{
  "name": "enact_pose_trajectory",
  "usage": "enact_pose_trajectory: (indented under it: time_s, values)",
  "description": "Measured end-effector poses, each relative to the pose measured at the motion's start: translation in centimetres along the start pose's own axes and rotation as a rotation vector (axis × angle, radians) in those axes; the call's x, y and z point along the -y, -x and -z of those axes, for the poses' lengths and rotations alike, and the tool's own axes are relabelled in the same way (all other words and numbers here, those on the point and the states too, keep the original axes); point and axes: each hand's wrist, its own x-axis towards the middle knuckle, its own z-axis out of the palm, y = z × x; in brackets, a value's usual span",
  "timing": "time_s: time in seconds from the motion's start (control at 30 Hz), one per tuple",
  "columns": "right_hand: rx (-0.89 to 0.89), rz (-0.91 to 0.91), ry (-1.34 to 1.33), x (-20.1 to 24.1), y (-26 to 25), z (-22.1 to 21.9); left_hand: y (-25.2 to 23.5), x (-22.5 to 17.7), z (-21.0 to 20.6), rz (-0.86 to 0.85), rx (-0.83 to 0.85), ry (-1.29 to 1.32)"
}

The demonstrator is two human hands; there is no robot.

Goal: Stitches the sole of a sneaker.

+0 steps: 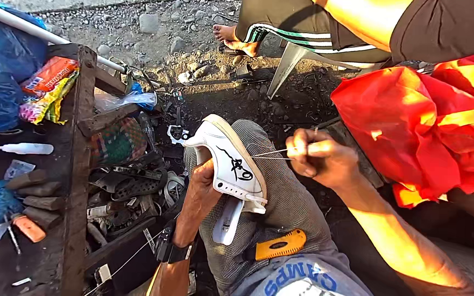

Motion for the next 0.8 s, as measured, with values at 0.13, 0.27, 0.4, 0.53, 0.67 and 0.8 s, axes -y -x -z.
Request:
enact_pose_trajectory:
  time_s: [0.13,0.27,0.4,0.53,0.67,0.8]
  values:
    - [-0.055,0.003,0.0,1.5,1.4,1.2,0.0,1.1,-0.3,-0.037,-0.047,0.067]
    - [-0.026,-0.018,0.322,1.3,1.3,1.4,-0.1,0.9,-0.4,-0.048,-0.065,0.062]
    - [0.054,0.041,0.922,1.1,1.4,1.2,0.2,0.8,-0.4,-0.075,-0.097,-0.01]
    - [-0.033,0.022,0.884,1.0,0.8,1.2,0.6,0.6,-0.2,-0.068,-0.167,-0.224]
    - [-0.116,0.192,1.231,-1.4,-1.1,0.0,1.0,0.5,0.2,-0.061,-0.242,-0.516]
    - [-0.03,0.085,1.22,-3.5,-2.7,-1.6,1.5,0.3,1.2,-0.063,-0.303,-0.646]
